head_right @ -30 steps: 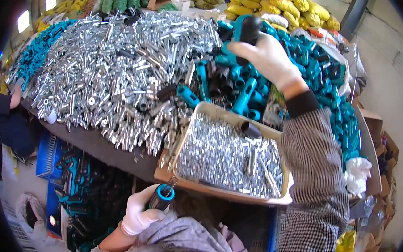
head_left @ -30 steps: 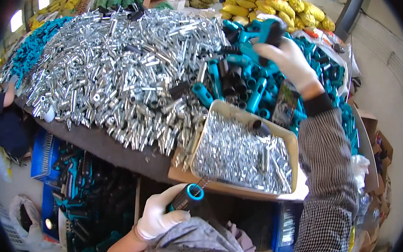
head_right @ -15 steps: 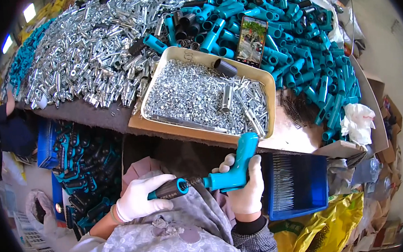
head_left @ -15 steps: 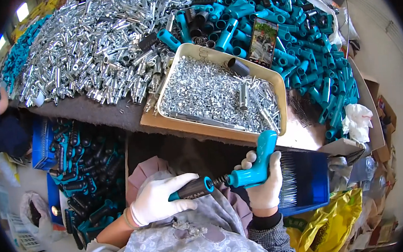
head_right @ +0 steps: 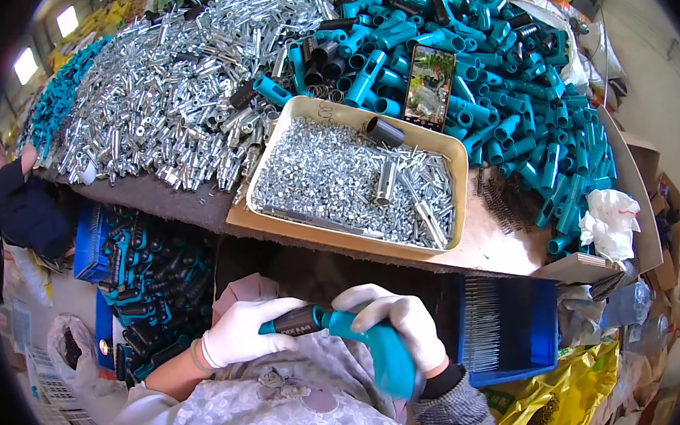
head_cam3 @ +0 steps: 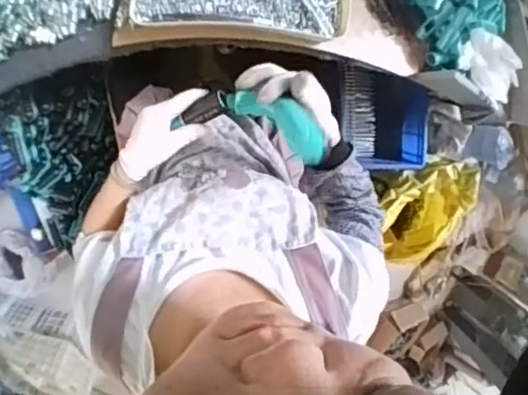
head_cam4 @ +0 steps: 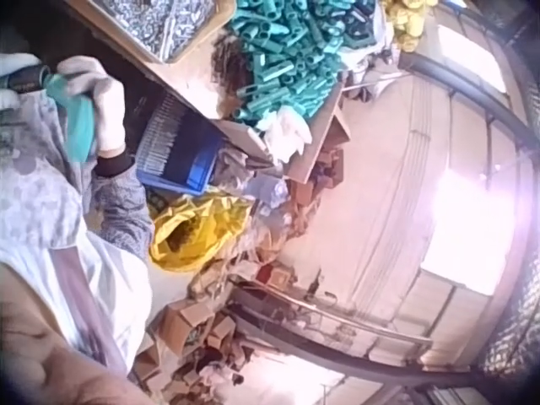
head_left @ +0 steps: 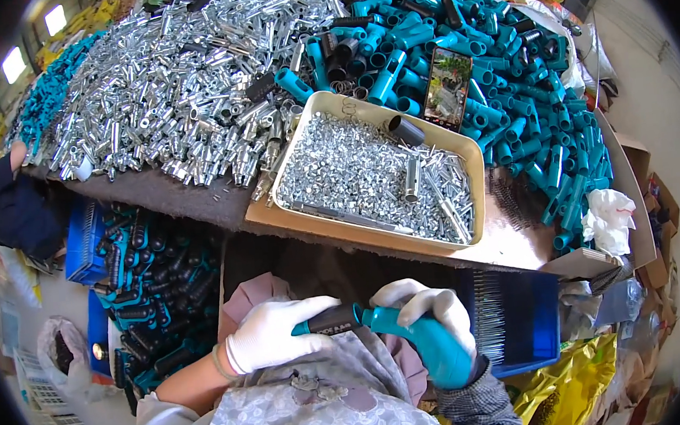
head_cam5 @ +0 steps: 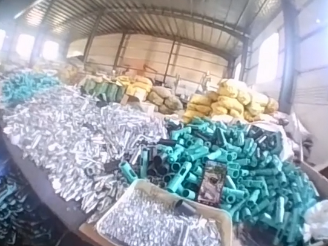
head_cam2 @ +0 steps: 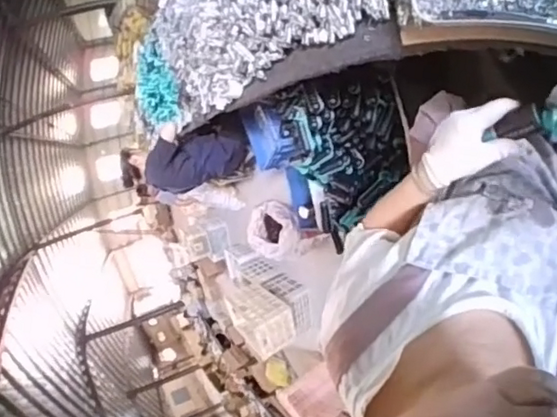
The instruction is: Manual assembly of metal and plastic hardware components at a manufacturing workbench.
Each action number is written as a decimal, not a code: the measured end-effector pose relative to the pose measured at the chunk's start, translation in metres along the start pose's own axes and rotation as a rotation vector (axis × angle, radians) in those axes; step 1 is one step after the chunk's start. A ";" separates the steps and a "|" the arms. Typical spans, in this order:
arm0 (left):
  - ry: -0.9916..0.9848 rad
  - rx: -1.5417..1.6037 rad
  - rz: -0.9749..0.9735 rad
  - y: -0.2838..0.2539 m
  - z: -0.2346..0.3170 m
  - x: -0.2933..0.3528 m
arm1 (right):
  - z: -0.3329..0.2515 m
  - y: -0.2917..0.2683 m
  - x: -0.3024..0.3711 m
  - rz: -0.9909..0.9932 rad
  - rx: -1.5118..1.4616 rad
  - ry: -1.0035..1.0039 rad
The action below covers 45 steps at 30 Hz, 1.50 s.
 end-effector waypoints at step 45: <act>0.123 0.066 -0.667 -0.037 -0.026 -0.012 | 0.012 0.020 -0.010 -0.778 1.469 -0.227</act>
Point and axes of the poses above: each hand's wrist, its own x-axis away from the middle knuckle, its own y-axis out of the palm, z = x × y, the point moved 1 cm from there along -x, towards the middle knuckle, and after that the axes turned 15 degrees about -x, right-handed, at the moved point
